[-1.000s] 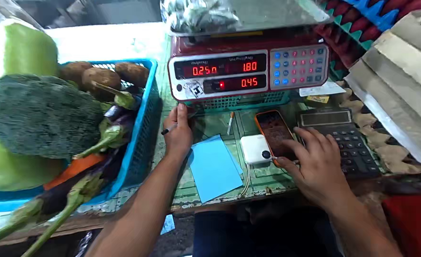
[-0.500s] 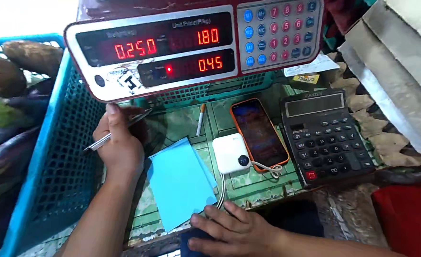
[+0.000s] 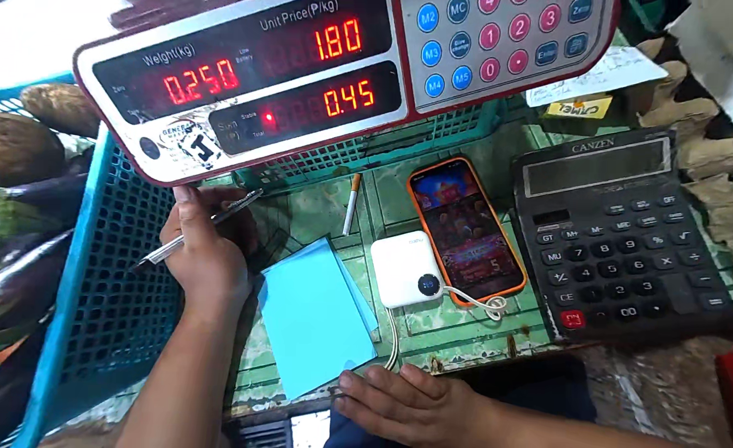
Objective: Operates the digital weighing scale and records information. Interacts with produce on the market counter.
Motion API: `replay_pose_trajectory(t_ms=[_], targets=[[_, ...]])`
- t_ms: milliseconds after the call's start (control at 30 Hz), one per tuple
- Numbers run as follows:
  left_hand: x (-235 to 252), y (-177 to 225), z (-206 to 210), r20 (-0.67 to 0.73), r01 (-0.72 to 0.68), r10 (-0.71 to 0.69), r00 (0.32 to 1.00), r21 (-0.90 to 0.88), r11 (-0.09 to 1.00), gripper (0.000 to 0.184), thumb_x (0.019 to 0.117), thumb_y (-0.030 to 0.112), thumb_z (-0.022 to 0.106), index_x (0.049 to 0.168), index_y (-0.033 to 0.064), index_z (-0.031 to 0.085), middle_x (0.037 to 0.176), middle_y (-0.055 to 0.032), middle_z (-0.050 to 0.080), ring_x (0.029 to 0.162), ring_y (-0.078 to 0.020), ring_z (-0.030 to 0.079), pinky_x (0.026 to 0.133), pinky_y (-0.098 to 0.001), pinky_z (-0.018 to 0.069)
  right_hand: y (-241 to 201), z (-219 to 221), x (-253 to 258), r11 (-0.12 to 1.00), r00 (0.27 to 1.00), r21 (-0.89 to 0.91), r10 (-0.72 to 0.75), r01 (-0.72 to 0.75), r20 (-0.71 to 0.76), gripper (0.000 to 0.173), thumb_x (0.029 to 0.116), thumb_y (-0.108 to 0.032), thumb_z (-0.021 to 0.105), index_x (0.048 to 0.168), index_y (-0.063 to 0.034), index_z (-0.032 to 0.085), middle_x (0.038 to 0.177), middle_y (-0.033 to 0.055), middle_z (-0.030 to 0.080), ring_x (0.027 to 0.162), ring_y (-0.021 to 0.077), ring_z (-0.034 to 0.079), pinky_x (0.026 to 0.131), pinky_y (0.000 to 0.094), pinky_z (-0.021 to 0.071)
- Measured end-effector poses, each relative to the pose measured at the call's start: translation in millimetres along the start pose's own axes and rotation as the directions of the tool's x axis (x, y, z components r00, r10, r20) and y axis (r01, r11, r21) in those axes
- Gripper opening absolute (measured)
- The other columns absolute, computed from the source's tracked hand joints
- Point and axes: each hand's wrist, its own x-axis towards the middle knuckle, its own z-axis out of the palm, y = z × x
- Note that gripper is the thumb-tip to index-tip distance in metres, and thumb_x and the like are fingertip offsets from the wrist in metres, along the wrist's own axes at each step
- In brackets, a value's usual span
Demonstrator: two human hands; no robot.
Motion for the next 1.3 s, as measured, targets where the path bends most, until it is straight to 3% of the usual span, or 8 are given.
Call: replay_pose_trajectory(t_ms=[233,567,767,1100,1233,1300], targets=[[0.4,1.5,0.4,0.002,0.017,-0.017,1.0,-0.023,1.0,0.058,0.1129,0.039,0.013,0.1,0.0154,0.064,0.066,0.0103,0.062,0.048,-0.0011,0.055,0.045,-0.0166,0.0472,0.1,0.6,-1.5,0.998,1.0,-0.061,0.002,-0.002,0.0,0.051,0.1066,-0.012,0.042,0.157,-0.0242,0.042,0.166,-0.0055,0.034,0.154,0.0154,0.022,0.123,0.0353,0.0118],[0.8,-6.3,-6.1,0.016,0.04,-0.039,0.999,-0.067,0.997,0.056,0.1123,0.045,0.016,0.104,0.0161,0.063,0.075,0.007,0.064,0.05,-0.0039,0.056,0.046,-0.0181,0.0491,3.9,3.4,-1.2,0.994,0.999,-0.106,-0.032,0.028,-0.033,0.046,0.108,-0.016,0.042,0.152,-0.0257,0.05,0.163,-0.0082,0.041,0.154,0.0159,0.024,0.126,0.0373,0.0093],[0.6,0.6,-2.3,-0.001,0.048,-0.048,0.999,-0.056,0.997,0.057,0.1125,0.044,0.015,0.099,0.0166,0.063,0.067,0.0071,0.061,0.046,-0.0036,0.052,0.042,-0.0178,0.0461,4.5,1.3,-0.5,0.996,0.999,-0.076,-0.037,0.036,-0.015,0.046,0.1083,-0.018,0.041,0.153,-0.0248,0.048,0.163,-0.0074,0.04,0.155,0.0165,0.022,0.127,0.038,0.0063],[0.6,2.1,-0.8,-0.002,0.028,-0.028,1.0,-0.02,0.999,0.056,0.1133,0.039,0.014,0.1,0.0144,0.063,0.066,0.0092,0.062,0.048,-0.0017,0.054,0.044,-0.0168,0.0475,2.5,5.3,-1.5,0.998,0.999,-0.051,-0.025,0.023,-0.038,0.047,0.1077,-0.016,0.042,0.154,-0.0247,0.046,0.164,-0.005,0.038,0.156,0.017,0.021,0.126,0.0367,0.0052],[-0.4,4.7,-0.9,0.003,0.04,-0.04,0.999,-0.021,0.999,0.059,0.1126,0.043,0.014,0.098,0.0152,0.063,0.065,0.0074,0.059,0.046,-0.0032,0.052,0.043,-0.018,0.0459,2.4,5.8,-2.2,0.997,0.999,-0.071,-0.031,0.028,-0.036,0.049,0.1075,-0.014,0.042,0.155,-0.0249,0.044,0.165,-0.0039,0.036,0.156,0.0186,0.019,0.127,0.0382,0.0043],[1.9,2.4,0.1,-0.018,0.016,-0.016,1.0,-0.038,0.999,0.055,0.1134,0.038,0.016,0.097,0.0142,0.064,0.064,0.008,0.061,0.046,-0.0028,0.053,0.043,-0.018,0.0466,2.4,6.4,-2.3,0.998,0.999,-0.062,-0.029,0.027,-0.039,0.049,0.1074,-0.015,0.042,0.155,-0.0244,0.044,0.166,-0.0035,0.035,0.156,0.0185,0.019,0.127,0.0381,0.004]])
